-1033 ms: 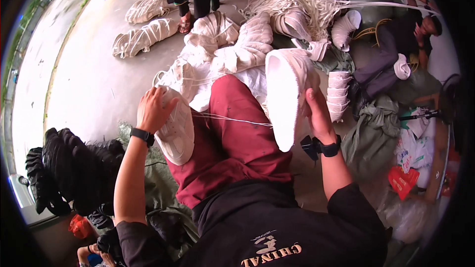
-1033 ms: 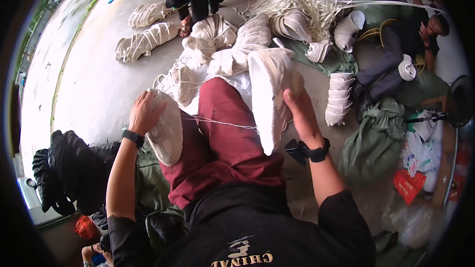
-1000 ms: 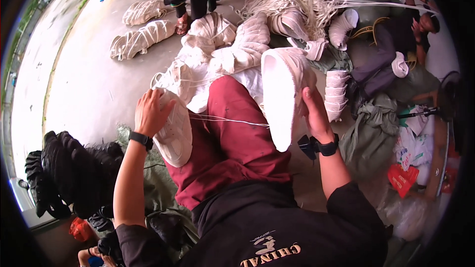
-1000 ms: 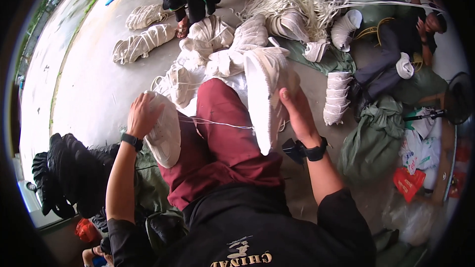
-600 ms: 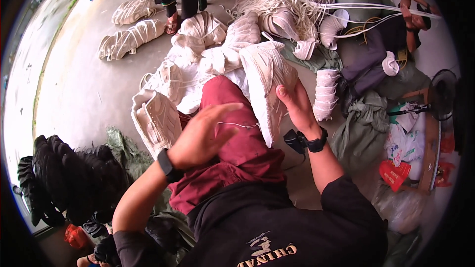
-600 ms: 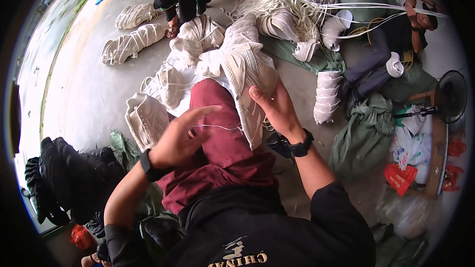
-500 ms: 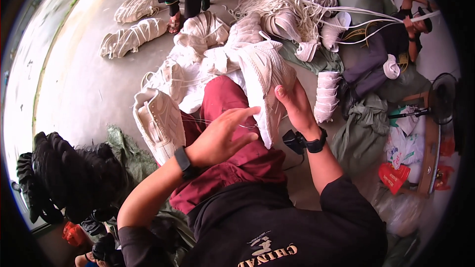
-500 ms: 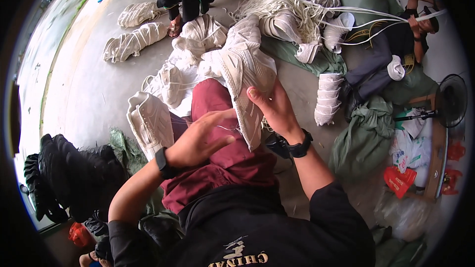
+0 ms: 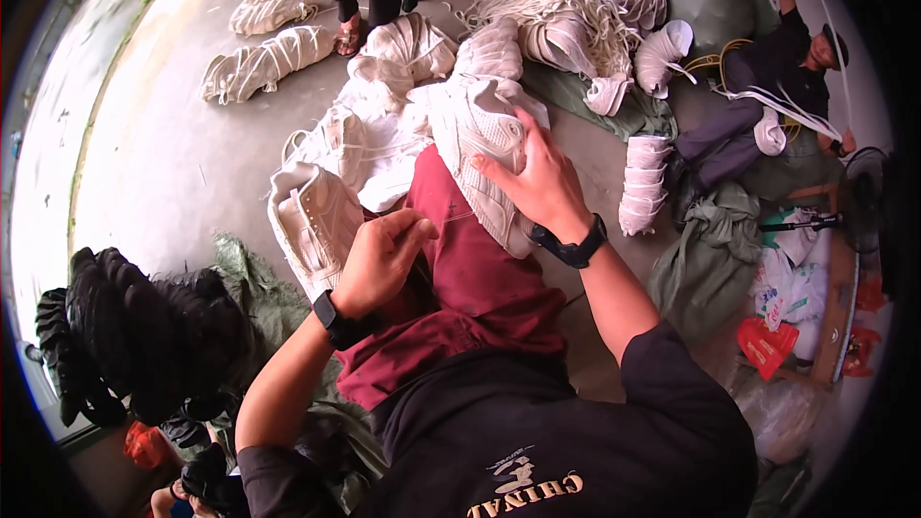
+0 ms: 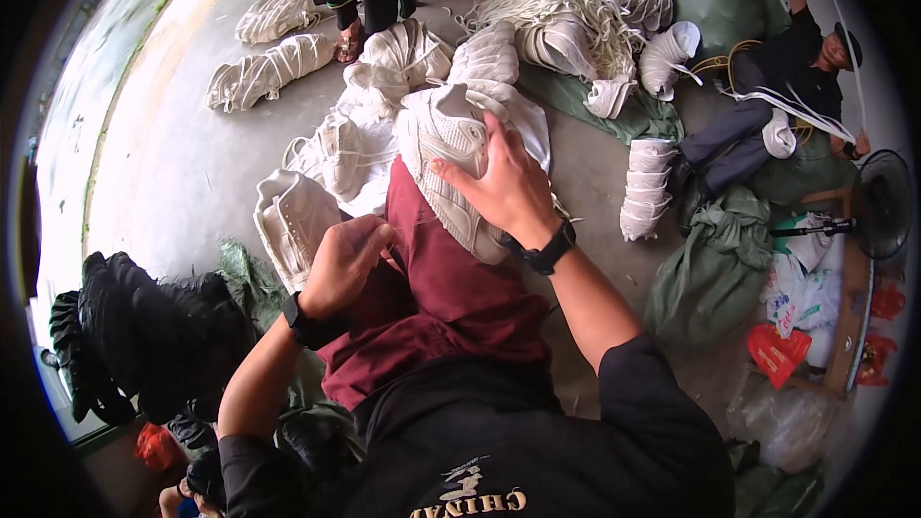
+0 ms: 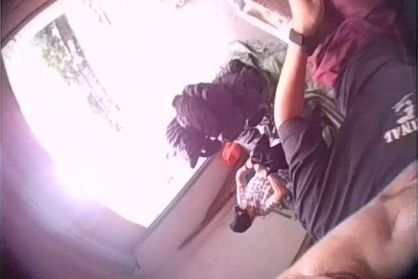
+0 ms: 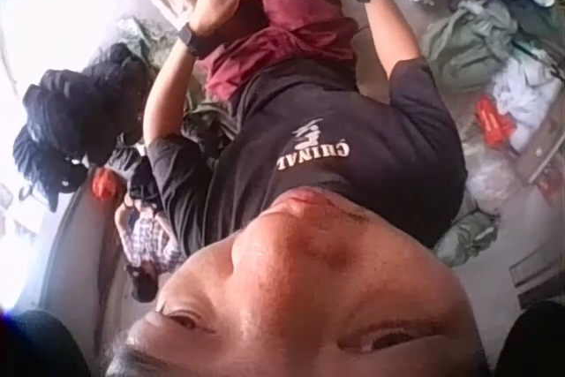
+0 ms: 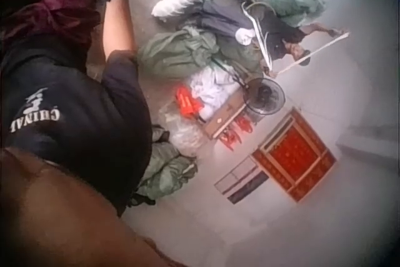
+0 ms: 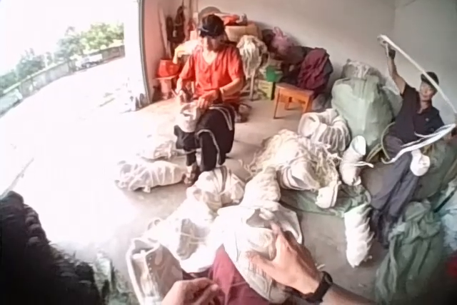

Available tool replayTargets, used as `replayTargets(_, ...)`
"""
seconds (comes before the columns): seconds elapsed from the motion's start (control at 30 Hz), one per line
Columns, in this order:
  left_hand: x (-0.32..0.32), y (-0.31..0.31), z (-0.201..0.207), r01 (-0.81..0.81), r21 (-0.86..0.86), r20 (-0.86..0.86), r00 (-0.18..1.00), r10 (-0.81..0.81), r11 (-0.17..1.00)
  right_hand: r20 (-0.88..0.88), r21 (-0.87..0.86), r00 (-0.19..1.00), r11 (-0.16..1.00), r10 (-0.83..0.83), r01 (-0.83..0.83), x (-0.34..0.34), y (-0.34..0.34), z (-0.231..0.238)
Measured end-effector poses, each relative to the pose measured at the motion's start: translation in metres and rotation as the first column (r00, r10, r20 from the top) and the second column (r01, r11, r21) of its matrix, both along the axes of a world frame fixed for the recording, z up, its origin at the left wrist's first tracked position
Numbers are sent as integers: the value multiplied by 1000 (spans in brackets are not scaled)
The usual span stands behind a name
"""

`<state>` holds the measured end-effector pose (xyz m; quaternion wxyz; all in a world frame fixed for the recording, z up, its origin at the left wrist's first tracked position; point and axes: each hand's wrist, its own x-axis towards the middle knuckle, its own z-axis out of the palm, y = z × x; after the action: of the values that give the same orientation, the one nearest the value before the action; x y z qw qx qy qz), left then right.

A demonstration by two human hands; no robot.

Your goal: Manually assemble and lace white athletic shoe components.

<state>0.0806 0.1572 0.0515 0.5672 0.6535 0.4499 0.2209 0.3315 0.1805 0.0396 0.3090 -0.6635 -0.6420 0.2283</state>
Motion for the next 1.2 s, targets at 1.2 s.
replayTargets(1.2,29,58,-38,-78,493,-307,917,257,866,-24,-179,953,936,302,-302,-7,9,-36)
